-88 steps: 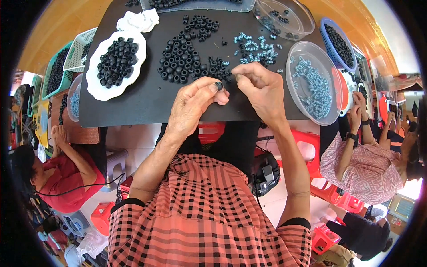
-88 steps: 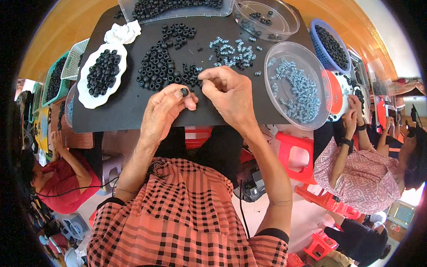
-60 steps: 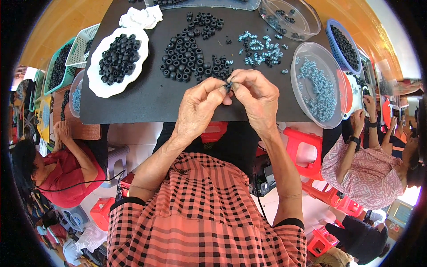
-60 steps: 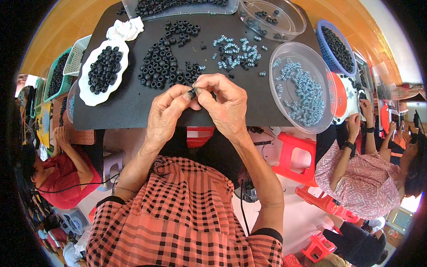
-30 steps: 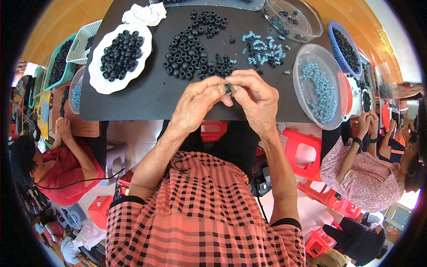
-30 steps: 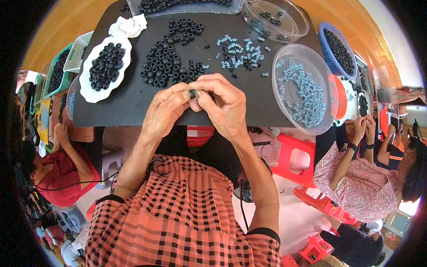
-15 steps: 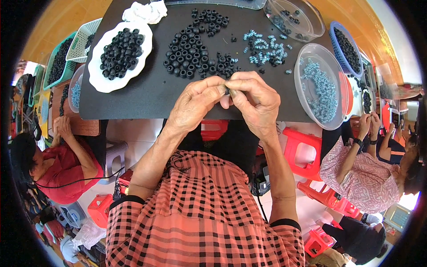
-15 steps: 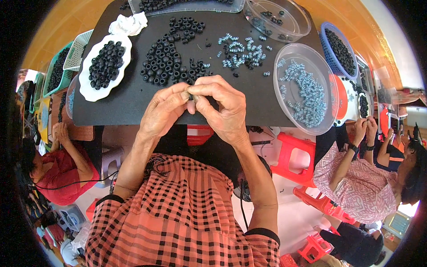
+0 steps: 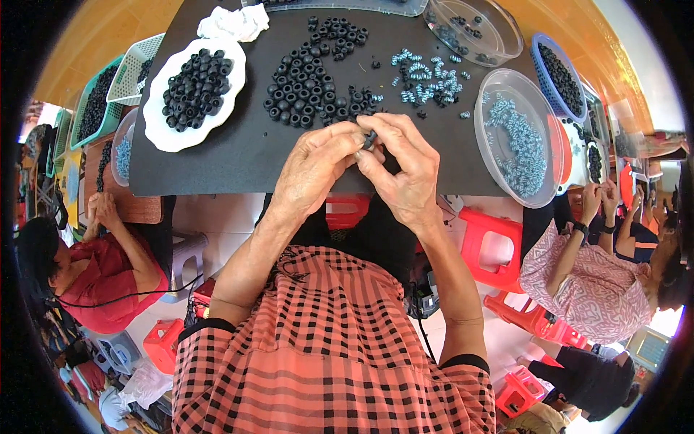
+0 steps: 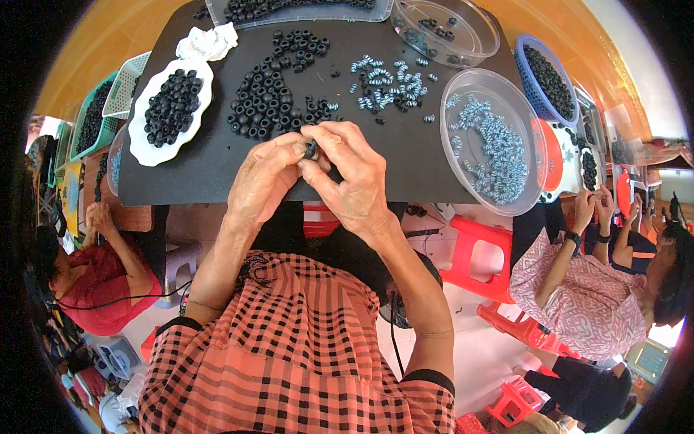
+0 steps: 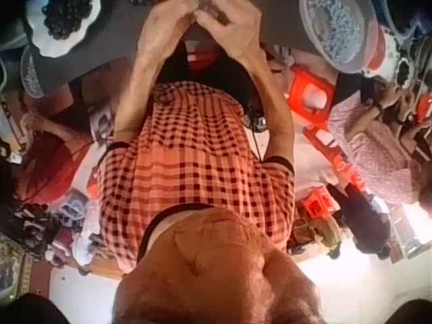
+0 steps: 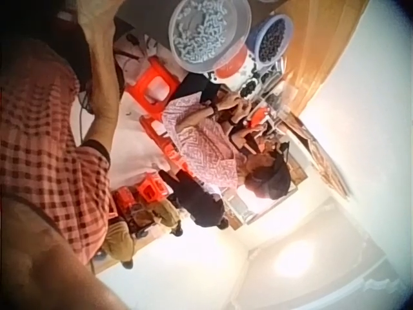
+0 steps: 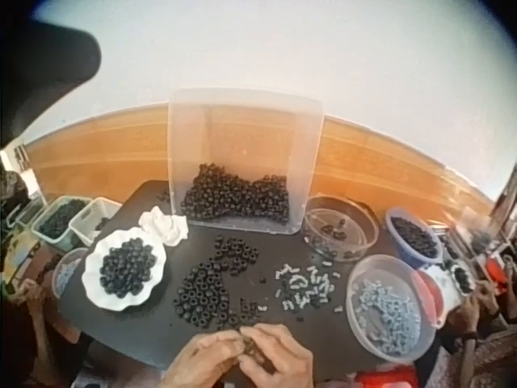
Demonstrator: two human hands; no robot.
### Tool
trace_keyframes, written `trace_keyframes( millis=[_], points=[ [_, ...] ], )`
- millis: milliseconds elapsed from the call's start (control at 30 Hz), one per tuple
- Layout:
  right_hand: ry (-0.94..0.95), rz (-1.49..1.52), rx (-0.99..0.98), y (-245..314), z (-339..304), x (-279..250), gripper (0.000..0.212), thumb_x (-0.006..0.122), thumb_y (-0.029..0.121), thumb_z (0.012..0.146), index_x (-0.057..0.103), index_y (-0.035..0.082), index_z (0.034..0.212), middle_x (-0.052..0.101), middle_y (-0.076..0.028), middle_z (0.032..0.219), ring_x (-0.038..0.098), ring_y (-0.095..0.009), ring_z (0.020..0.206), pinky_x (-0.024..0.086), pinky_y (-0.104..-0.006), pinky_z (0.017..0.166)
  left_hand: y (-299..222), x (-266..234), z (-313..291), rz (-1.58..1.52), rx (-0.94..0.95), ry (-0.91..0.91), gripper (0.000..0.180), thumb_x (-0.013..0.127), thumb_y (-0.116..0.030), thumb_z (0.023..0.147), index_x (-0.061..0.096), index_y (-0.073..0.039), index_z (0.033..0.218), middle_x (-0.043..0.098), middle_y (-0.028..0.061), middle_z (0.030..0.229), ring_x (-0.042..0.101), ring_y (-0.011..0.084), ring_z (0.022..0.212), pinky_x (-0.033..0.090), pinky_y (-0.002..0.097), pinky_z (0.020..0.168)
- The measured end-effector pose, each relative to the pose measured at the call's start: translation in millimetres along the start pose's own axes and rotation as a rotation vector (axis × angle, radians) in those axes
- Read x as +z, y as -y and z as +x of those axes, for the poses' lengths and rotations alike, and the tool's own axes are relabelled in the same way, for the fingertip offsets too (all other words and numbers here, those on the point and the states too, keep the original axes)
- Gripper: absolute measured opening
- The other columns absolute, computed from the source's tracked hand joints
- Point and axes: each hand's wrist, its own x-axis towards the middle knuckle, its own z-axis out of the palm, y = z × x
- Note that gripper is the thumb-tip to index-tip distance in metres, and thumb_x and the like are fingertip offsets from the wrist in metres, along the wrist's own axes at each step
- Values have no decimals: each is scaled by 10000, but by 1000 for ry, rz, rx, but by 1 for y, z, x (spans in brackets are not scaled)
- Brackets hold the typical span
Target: Assembling small black components by inserting blue pins.
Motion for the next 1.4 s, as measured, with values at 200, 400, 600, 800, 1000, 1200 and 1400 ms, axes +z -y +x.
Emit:
trace_keyframes(
  millis=[200,400,600,800,1000,1200,1400],
  points=[
    [-52,-315,-206,-8,7,-4,392,727,-43,647,653,-4,1030,617,-99,958,567,-163,709,487,-285,613,-2,5,0,28,-21,-90,230,506,-113,928,640,63,992,623,59,915,557,101,831,453,241,759],
    [-59,-390,-356,-14,10,-2,423,735,13,616,606,-31,1016,593,-117,925,552,-258,778,456,-365,697,1,0,4,-23,-46,-74,219,520,-114,930,637,56,1005,615,51,944,550,101,859,454,253,777],
    [-44,-371,-400,-17,12,1,384,729,29,626,606,-34,985,588,-117,910,541,-256,766,450,-361,681,0,-1,0,-58,-14,-86,194,526,-119,936,630,39,980,596,37,935,542,99,864,454,261,791],
    [-87,-400,-410,-14,10,-1,403,744,6,598,615,-24,979,610,-112,897,558,-258,719,481,-341,640,0,1,2,15,-39,-112,185,522,-122,940,622,33,947,577,23,913,531,96,847,455,268,780],
    [-39,-307,-298,-14,9,-2,367,716,39,670,603,-21,1014,602,-114,902,579,-264,795,467,-366,712,3,3,3,-34,0,-111,213,511,-119,940,625,48,1006,604,55,973,560,117,891,472,285,812],
    [-51,-338,-321,-15,9,0,384,710,31,676,599,-19,1040,606,-119,908,585,-271,800,465,-373,715,4,3,2,-14,25,-109,223,507,-108,933,625,58,1023,610,75,985,569,129,905,477,292,827],
    [-75,-375,-354,-16,12,-1,360,697,-13,668,617,-20,1019,619,-115,903,589,-264,756,493,-354,690,8,1,7,-18,48,-87,191,499,-110,939,626,32,954,592,43,933,554,110,866,480,286,812]
  ],
)
